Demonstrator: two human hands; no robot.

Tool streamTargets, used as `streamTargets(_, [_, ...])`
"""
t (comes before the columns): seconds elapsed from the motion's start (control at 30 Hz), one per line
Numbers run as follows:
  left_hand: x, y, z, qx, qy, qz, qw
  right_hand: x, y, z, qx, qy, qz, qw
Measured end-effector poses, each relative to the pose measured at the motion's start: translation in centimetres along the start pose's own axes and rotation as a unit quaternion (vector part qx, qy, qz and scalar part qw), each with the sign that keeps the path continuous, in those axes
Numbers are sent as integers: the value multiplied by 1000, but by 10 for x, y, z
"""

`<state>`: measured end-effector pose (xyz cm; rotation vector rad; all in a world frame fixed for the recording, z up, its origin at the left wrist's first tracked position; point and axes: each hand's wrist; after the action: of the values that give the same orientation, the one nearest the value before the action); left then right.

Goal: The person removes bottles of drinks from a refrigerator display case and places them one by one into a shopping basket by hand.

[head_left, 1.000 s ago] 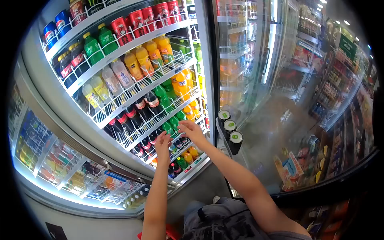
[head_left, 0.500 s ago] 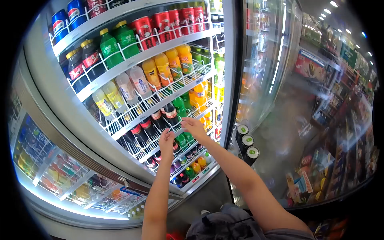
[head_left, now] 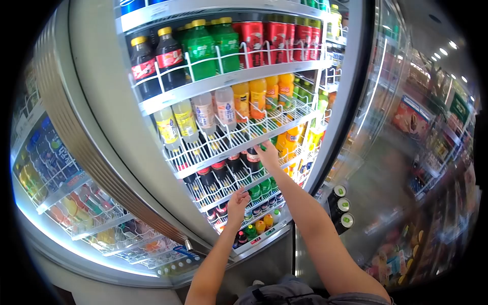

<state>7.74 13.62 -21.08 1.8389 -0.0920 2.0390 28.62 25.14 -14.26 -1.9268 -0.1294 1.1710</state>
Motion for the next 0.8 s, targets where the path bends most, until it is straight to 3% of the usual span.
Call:
streamTargets(0.17, [8,10,-19,-14,43,-5,999,-8,-11,7,-50,69,4,996])
streamTargets(0.33, [4,-3,-20,-9,84,4,996,-7,-5,6,-72,75,-72,992])
streamTargets(0.43, [4,-15,-10,7,57,11,998,-22,11,-5,-95,29,-25,995])
streamTargets(0.47, [5,-18,-6,7,67,11,998,-20,17,-9,-94,35,-70,993])
streamTargets(0.63, [3,-29,8,24,25,26,999,-30,47,-38,-93,13,-94,991])
streamTargets(0.8, [-3,-31,16,29,1,55,998,-71,58,-60,-59,-20,-176,982])
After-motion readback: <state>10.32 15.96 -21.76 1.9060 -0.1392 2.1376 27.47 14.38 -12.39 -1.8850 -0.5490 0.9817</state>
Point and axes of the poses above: each hand's wrist, its own y-axis away from the middle knuckle, its own z-axis out of the palm, x = y × z, and after that the axes turned 14 degrees about -z, right-handed
